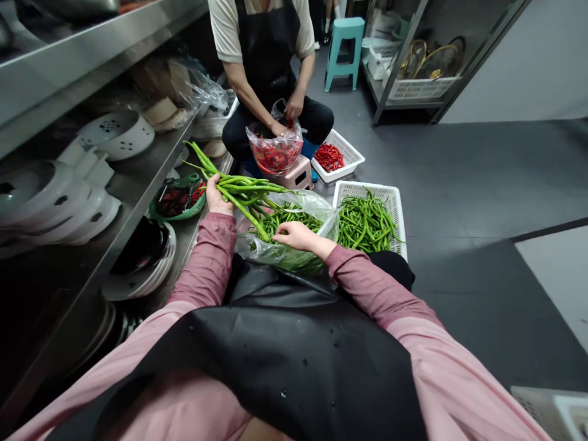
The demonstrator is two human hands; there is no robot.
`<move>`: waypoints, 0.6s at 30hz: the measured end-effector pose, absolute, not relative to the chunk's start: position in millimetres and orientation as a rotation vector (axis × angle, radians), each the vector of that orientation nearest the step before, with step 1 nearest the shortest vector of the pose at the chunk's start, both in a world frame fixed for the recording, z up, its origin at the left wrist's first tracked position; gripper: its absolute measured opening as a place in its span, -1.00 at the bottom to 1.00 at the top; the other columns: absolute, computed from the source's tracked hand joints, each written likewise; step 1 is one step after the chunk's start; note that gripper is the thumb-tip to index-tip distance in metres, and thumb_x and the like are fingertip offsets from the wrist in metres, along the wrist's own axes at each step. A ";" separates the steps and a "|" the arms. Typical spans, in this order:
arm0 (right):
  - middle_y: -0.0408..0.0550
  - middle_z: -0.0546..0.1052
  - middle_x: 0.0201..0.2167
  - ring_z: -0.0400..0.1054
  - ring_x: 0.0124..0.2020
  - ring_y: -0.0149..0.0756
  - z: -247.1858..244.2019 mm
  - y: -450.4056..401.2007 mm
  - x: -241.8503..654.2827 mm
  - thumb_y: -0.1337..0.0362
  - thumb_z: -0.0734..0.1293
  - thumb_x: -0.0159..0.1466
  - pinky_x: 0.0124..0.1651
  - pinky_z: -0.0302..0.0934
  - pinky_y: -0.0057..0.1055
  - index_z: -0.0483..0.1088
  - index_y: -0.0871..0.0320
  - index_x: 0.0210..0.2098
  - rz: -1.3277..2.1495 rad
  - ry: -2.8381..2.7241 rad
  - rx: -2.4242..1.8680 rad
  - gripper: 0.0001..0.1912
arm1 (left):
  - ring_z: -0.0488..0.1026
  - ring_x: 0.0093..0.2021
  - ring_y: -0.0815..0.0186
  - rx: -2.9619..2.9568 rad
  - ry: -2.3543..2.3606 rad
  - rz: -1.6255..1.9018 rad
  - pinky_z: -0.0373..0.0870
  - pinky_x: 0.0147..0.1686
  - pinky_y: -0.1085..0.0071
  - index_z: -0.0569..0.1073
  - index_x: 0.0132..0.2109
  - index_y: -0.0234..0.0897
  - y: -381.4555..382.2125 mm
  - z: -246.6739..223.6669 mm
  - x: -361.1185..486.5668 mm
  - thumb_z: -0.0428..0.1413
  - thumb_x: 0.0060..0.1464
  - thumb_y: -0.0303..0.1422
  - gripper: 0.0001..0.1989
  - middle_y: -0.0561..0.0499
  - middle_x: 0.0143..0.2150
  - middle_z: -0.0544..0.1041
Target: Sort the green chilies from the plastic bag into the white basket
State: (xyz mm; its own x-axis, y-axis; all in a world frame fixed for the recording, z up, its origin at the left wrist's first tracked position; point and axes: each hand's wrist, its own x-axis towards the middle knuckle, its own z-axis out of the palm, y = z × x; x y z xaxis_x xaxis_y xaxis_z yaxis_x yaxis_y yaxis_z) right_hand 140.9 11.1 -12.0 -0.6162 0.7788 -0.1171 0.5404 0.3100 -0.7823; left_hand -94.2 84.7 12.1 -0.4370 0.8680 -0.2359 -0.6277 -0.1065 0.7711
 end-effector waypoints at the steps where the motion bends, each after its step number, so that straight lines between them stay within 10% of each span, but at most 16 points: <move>1: -0.13 0.51 -0.46 0.31 -0.42 -0.40 -15.5 8.3 140.5 0.22 0.33 0.16 -0.29 0.12 -0.48 0.50 0.20 -0.39 1.194 -2.287 -1.256 -0.83 | 0.50 -0.45 0.30 0.318 1.025 1.761 0.48 -0.36 0.40 0.30 -0.52 -0.24 87.3 11.4 -95.5 0.10 -0.05 -0.20 -0.76 0.08 -0.60 0.42; 9: -0.06 0.53 -0.22 0.37 -0.23 -0.36 -28.6 14.8 138.6 0.18 0.31 0.18 -0.10 0.21 -0.41 0.45 0.21 -0.13 1.298 -1.824 -1.185 -0.68 | 0.51 -0.39 0.26 0.291 1.007 1.736 0.47 -0.35 0.36 0.33 -0.49 -0.25 91.4 2.2 -82.3 0.06 -0.05 -0.18 -0.77 0.04 -0.55 0.45; 18: -0.30 0.16 -0.65 -0.09 -0.68 -0.57 -25.0 9.4 133.1 -0.09 0.33 0.10 -0.63 -0.12 -0.55 0.39 0.15 -0.24 1.790 -1.331 -1.025 -0.56 | 0.53 -0.37 0.24 0.303 1.062 1.609 0.48 -0.31 0.33 0.38 -0.48 -0.27 88.2 -12.7 -65.3 0.07 -0.04 -0.19 -0.76 0.03 -0.54 0.48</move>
